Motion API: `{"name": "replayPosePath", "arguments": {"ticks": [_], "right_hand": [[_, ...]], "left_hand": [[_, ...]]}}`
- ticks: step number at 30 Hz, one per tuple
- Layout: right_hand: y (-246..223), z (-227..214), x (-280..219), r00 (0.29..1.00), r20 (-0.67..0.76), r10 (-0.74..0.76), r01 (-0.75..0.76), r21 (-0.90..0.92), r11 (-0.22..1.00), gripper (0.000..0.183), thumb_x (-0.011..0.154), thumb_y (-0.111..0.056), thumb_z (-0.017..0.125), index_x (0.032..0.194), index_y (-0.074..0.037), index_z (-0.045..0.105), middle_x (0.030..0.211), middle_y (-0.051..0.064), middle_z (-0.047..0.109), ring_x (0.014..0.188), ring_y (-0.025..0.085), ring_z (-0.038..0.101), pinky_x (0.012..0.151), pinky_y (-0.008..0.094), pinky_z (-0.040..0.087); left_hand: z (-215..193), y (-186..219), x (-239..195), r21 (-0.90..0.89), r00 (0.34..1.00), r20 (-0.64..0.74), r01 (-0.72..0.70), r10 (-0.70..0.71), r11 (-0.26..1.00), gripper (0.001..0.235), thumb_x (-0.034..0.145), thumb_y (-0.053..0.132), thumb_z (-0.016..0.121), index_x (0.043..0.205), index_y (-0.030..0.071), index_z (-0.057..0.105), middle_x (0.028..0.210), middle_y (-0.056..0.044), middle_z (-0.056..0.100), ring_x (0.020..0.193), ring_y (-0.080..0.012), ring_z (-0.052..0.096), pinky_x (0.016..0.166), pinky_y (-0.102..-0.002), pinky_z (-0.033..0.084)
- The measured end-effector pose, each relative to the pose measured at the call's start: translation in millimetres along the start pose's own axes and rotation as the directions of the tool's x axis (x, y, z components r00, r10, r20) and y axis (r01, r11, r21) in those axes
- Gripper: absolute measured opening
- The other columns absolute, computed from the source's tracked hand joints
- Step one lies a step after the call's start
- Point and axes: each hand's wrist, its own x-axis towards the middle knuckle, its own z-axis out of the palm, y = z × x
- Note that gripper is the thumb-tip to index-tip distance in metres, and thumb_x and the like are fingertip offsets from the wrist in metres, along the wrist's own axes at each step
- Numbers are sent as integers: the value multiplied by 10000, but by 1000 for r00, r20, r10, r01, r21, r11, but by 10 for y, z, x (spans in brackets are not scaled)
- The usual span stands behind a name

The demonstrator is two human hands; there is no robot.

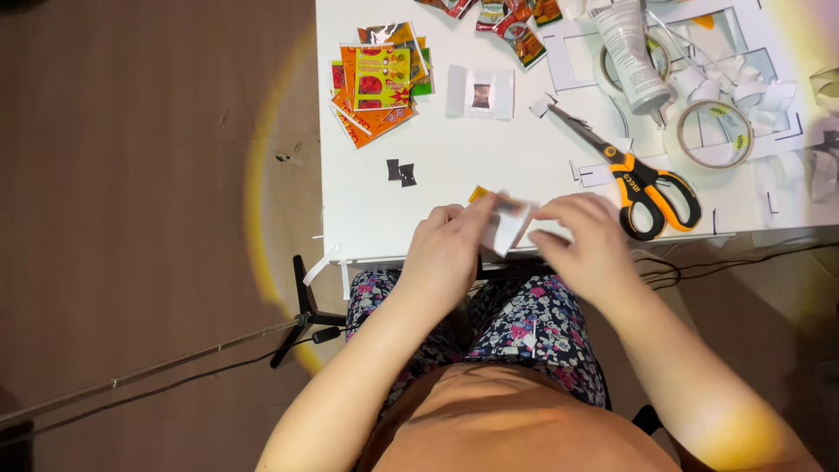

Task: The person uses scissors to cut small pieces of cardstock and folds miniature packets by hand at a white table.

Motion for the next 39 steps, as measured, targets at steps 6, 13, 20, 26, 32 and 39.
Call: {"name": "replayPosePath", "arguments": {"ticks": [6,13,20,26,32,39], "right_hand": [[-214,113,-48,921,-52,-386,379,-111,919,643,786,-608,795,1212,-133,717,1329,108,660,1260,386,555,1051,522,440],[20,124,3,983,11,-183,182,68,981,83,892,-203,775,973,-184,781,1111,-32,784,1209,250,654,1025,449,480],[-154,30,199,985,21,170,-170,225,959,154,840,-103,850,982,-136,802,806,43,712,943,223,684,864,359,586],[-249,-10,240,977,13,212,-210,215,954,172,832,-80,852,989,-120,796,813,63,734,947,227,681,866,348,594],[-315,81,-53,944,-209,256,-203,246,948,179,947,-119,830,1097,-49,764,935,120,736,899,261,675,796,382,581],[-217,234,-66,884,22,466,-293,803,519,288,951,-77,720,1217,-5,637,926,75,741,845,121,699,736,237,576]], "left_hand": [[60,87,32,148,999,5,-34,34,988,361,955,118,552,1300,80,652,1167,-149,752,988,-305,680,797,-382,545],[-135,-8,30,169,997,-51,-55,64,984,466,879,249,672,1328,134,624,936,-102,750,878,-314,630,762,-424,510],[-222,-82,176,-38,995,16,97,-96,995,199,941,232,677,1126,195,741,711,-20,649,835,-235,593,806,-349,456],[-176,-65,160,-13,994,-2,106,-106,994,136,908,274,697,1029,229,741,678,3,632,848,-217,598,807,-352,451],[120,29,68,-15,964,-234,124,-124,992,71,871,291,724,901,227,721,596,49,596,769,-187,616,736,-333,468],[292,451,-32,-195,947,-320,-35,-30,980,214,851,276,760,1050,200,741,827,-3,728,886,-204,635,853,-352,458]]}}
